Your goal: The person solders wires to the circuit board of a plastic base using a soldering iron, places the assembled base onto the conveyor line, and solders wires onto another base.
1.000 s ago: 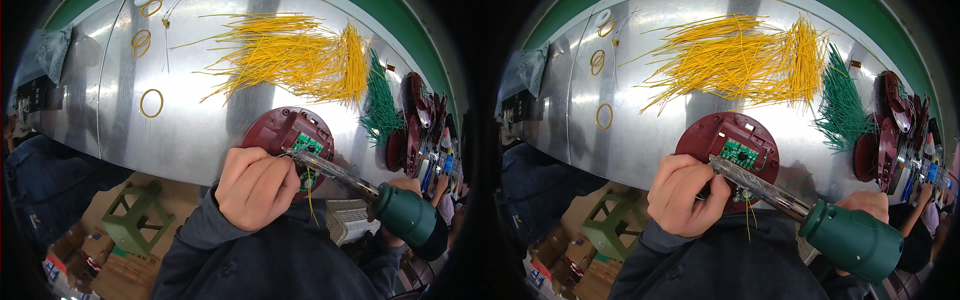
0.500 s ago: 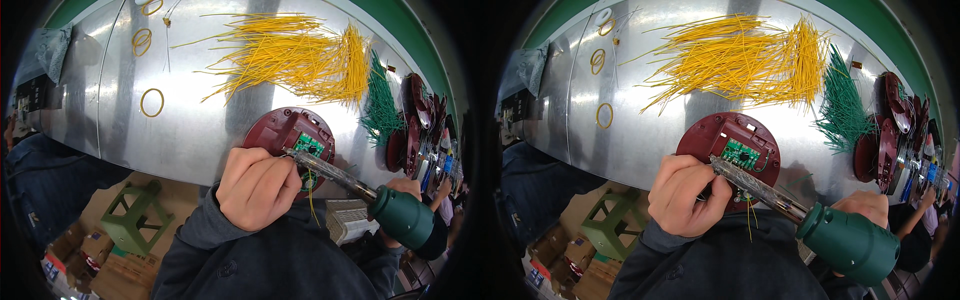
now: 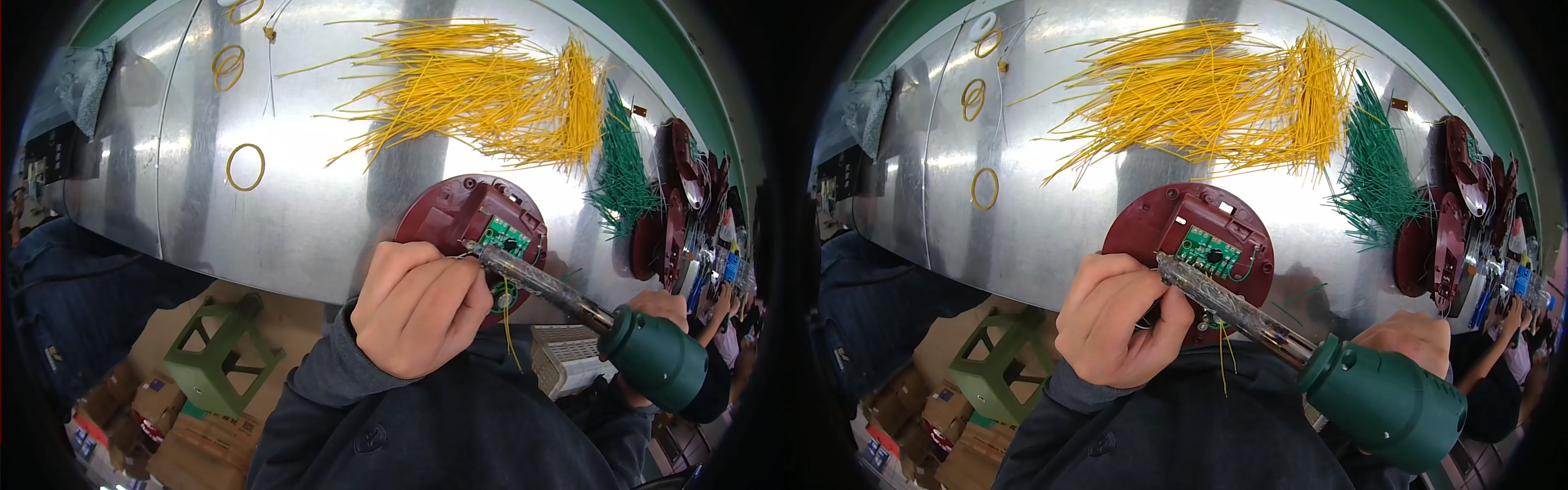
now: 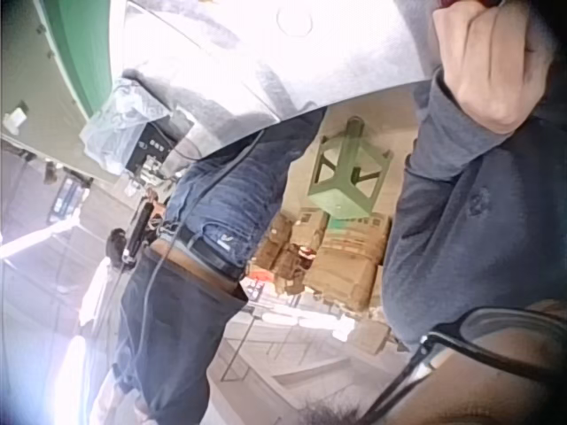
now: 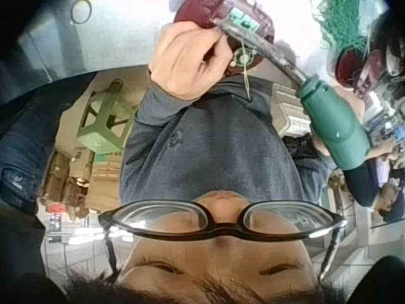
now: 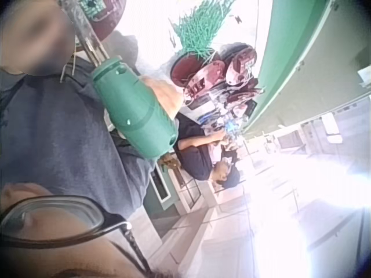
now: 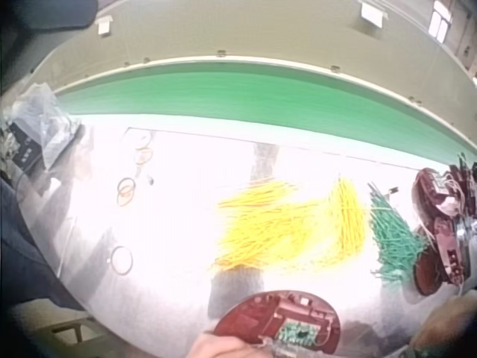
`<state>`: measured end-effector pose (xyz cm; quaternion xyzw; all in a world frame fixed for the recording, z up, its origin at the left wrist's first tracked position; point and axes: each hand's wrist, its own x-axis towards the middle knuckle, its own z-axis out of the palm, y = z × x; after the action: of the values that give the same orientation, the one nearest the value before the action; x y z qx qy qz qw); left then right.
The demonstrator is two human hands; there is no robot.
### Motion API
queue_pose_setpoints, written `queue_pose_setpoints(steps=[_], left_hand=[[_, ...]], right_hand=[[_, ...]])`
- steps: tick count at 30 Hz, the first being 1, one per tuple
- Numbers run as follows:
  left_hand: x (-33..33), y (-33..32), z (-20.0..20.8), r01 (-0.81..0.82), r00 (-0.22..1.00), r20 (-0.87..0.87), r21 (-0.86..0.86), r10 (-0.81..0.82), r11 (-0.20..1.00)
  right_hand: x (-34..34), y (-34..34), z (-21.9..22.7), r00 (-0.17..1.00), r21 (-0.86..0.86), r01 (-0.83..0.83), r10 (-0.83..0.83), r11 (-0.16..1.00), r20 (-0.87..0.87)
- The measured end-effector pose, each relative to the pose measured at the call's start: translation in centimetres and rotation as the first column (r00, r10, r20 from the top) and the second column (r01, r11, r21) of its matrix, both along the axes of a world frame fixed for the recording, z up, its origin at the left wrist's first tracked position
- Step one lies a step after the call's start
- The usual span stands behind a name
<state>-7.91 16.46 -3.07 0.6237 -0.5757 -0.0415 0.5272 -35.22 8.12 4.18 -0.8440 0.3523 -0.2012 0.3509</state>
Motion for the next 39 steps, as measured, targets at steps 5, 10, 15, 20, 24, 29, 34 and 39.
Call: queue_pose_setpoints(steps=[5,10,15,20,24,29,34,39], left_hand=[[0.1,0.1,0.1,-0.003,1.0,-0.004,0.006,0.003,1.0],[0.0,0.0,-0.1,-0.004,1.0,-0.009,-0.006,0.004,1.0],[0.1,0.0,0.0,-0.004,1.0,-0.012,-0.009,0.004,1.0],[0.1,0.0,-0.1,-0.015,1.0,-0.016,-0.016,0.015,1.0],[0.0,0.0,-0.1,-0.004,1.0,-0.026,-0.011,0.004,1.0],[-0.1,0.0,-0.1,0.0,1.0,-0.027,-0.002,0.0,1.0],[0.1,0.0,0.0,0.01,0.999,-0.03,-0.004,-0.01,1.0],[0.1,0.0,-0.2,0.0,0.999,-0.032,-0.012,0.0,1.0]], right_hand=[[-0.4,-0.1,0.4,0.999,0.025,-0.041,0.042,0.999,-0.026],[3.3,-0.8,0.1,0.996,0.048,-0.075,0.077,0.996,-0.052],[2.9,-1.1,1.6,0.99,0.073,-0.115,0.121,0.991,-0.077],[1.3,-1.6,1.0,0.981,0.103,-0.156,0.166,0.982,-0.099],[-1.7,-3.0,1.5,0.974,0.124,-0.181,0.195,0.976,-0.118],[-0.4,-2.8,1.4,0.963,0.156,-0.213,0.234,0.965,-0.134],[2.2,-2.9,1.4,0.949,0.185,-0.246,0.275,0.951,-0.155],[1.8,-3.3,1.6,0.932,0.217,-0.281,0.32,0.935,-0.172]])
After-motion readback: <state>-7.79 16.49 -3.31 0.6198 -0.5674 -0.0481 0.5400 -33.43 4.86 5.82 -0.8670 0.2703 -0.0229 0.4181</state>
